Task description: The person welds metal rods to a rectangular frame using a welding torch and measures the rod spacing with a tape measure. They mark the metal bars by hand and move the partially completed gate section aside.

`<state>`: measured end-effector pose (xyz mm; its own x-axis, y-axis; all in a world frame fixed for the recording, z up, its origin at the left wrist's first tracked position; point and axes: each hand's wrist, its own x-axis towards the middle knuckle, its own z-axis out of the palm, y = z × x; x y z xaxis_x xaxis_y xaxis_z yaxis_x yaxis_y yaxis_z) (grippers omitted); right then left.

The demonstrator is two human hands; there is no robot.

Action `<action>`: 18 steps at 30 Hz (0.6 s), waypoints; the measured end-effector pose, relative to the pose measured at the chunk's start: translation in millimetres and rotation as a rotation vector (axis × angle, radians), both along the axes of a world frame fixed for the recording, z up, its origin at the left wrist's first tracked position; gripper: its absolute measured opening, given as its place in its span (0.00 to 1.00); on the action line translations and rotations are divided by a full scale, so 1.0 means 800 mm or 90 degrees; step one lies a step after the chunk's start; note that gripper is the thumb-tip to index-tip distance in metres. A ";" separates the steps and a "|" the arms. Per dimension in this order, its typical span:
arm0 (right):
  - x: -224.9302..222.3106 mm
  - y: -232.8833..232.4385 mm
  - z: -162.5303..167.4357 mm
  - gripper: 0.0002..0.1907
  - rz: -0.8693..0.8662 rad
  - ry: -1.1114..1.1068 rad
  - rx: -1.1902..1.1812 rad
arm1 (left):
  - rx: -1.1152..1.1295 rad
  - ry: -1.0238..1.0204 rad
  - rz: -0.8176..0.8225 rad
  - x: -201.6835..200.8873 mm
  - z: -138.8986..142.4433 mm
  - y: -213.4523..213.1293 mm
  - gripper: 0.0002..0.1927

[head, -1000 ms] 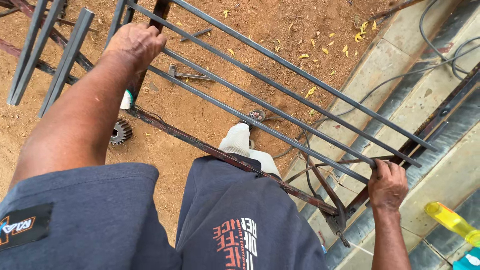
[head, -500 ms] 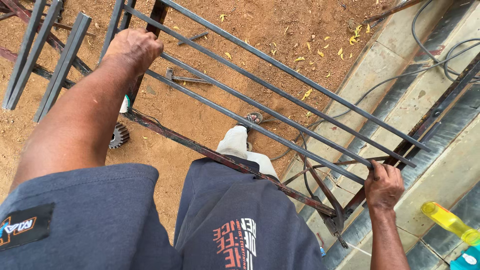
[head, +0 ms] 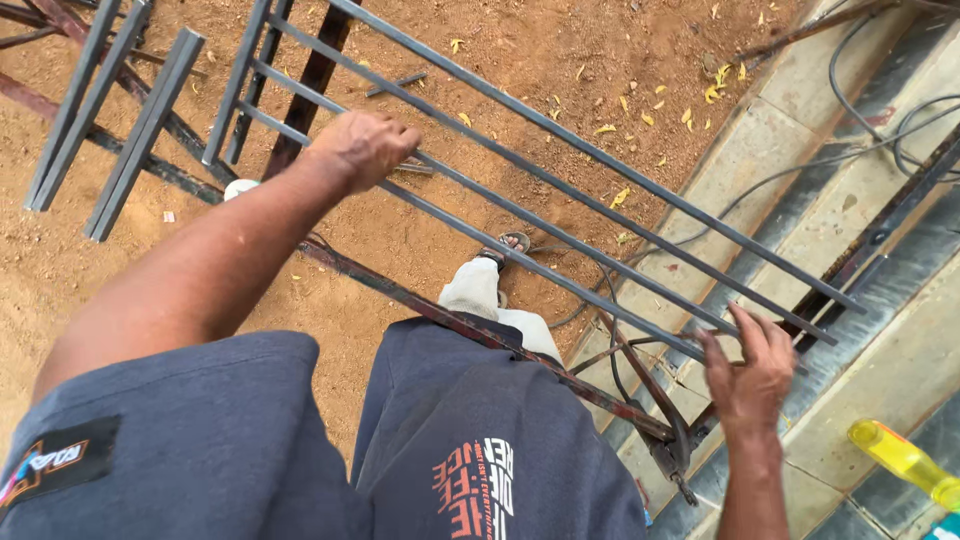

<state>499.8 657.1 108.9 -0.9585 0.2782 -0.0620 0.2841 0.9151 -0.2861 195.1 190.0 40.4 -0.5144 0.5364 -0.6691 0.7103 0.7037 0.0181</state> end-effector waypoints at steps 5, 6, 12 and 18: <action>-0.038 -0.127 0.140 0.34 0.050 0.135 -0.900 | 0.174 0.078 -0.011 0.024 0.009 0.026 0.07; -0.039 -0.140 0.173 0.31 0.124 0.104 -0.980 | 0.234 0.101 -0.024 0.029 0.011 0.030 0.07; -0.056 -0.130 0.230 0.24 0.623 -0.212 -1.154 | 0.354 0.115 -0.042 0.052 0.005 0.068 0.10; 0.042 -0.088 0.232 0.29 0.560 -0.120 -1.048 | 0.256 0.064 -0.066 0.069 -0.015 0.104 0.11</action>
<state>533.7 586.5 294.7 -0.7254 -0.6665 0.1722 0.0746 -0.3248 -0.9428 250.1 273.3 28.6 -0.4955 0.7969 -0.3455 0.7893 0.5792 0.2039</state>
